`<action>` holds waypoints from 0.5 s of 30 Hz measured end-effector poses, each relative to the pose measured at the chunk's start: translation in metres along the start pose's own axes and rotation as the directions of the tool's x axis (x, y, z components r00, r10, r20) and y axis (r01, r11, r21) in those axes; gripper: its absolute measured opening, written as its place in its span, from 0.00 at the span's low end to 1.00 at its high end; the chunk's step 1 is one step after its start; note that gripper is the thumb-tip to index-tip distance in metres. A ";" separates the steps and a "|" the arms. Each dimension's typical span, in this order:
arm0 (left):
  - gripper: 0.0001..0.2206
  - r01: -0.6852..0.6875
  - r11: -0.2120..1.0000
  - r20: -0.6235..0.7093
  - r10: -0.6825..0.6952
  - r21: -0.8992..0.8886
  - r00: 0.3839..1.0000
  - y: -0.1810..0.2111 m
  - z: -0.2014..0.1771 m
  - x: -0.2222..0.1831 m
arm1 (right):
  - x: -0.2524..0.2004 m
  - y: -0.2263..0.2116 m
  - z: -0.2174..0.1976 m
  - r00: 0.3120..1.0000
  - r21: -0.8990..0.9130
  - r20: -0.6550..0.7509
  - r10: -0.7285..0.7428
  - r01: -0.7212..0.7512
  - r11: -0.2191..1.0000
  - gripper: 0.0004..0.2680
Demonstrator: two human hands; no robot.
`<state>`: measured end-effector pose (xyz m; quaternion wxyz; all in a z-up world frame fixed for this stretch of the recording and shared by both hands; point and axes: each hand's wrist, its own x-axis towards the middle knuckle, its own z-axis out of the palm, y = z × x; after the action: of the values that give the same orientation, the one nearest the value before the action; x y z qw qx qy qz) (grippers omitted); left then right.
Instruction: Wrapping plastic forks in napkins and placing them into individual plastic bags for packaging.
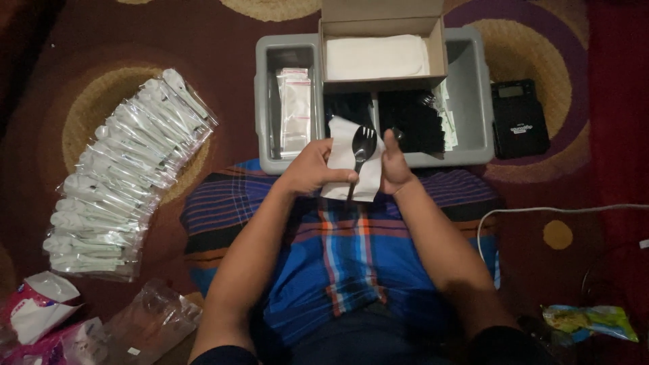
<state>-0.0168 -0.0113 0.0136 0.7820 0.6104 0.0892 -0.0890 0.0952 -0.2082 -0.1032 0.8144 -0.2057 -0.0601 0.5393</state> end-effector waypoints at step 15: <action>0.17 -0.058 0.981 0.110 0.038 0.184 0.993 -0.004 -0.005 0.002 | 0.001 -0.042 0.019 0.974 -0.143 -0.161 -0.162 0.139 0.980 0.15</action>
<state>-0.0165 -0.0075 0.0080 0.7269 0.6774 0.0239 -0.1105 0.1256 -0.2163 -0.0687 0.8398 -0.2993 -0.0406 0.4511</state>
